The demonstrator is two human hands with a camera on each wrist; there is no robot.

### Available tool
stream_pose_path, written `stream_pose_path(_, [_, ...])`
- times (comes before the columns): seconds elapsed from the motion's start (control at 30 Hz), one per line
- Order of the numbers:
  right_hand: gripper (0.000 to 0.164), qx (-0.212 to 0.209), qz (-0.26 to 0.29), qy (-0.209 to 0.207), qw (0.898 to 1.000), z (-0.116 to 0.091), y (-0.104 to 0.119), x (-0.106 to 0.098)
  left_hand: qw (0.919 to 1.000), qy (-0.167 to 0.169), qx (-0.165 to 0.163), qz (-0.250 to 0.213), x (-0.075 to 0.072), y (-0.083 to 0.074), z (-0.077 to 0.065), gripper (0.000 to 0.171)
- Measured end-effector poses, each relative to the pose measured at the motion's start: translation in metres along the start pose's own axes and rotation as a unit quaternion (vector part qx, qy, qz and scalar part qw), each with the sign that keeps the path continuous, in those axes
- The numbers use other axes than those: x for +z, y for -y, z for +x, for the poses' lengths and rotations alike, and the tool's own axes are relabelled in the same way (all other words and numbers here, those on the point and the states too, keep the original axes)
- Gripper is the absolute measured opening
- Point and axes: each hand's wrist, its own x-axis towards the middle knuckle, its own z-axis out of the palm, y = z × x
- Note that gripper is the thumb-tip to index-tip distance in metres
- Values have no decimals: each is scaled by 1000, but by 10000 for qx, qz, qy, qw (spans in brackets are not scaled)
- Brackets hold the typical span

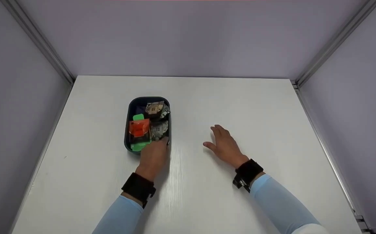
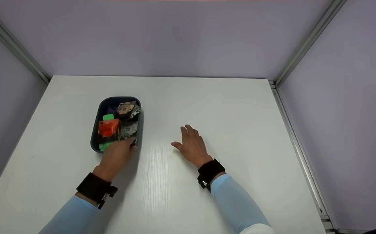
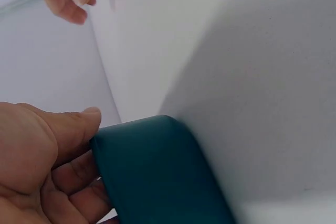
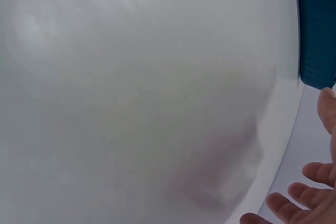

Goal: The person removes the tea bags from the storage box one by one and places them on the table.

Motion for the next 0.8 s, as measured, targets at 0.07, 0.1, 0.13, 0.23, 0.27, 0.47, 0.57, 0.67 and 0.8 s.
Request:
stream_pose_path(0.07, [80,2,27,-18,10000,-1,0,0,9996,158,-129,-174,-6,-1,-1,23])
stream_pose_path(0.1, [79,-1,31,-27,10000,-2,1,0,9993,182,-191,-283,-10,0,0,21])
stream_pose_path(0.13, [78,-4,31,-48,10000,-2,1,-1,9988,175,-271,-367,-16,2,2,20])
stream_pose_path(0.23, [75,-20,71,-144,9999,-2,4,-3,9982,-47,-431,-412,-34,14,12,17])
stream_pose_path(0.27, [73,-37,89,-188,9998,-2,6,-4,9984,-109,-436,-342,-40,20,18,15])
stream_pose_path(0.47, [69,-137,217,-410,9988,3,21,-6,9951,865,-212,434,-65,51,49,49])
stream_pose_path(0.57, [68,-217,263,-400,9986,4,29,-3,9842,1615,-80,717,-66,59,56,59])
stream_pose_path(0.67, [67,-298,309,-288,9987,5,34,-1,9790,1769,-39,1009,-62,62,57,52])
stream_pose_path(0.8, [66,-342,343,-174,9987,6,34,0,9840,1063,-108,1426,-58,63,56,41])
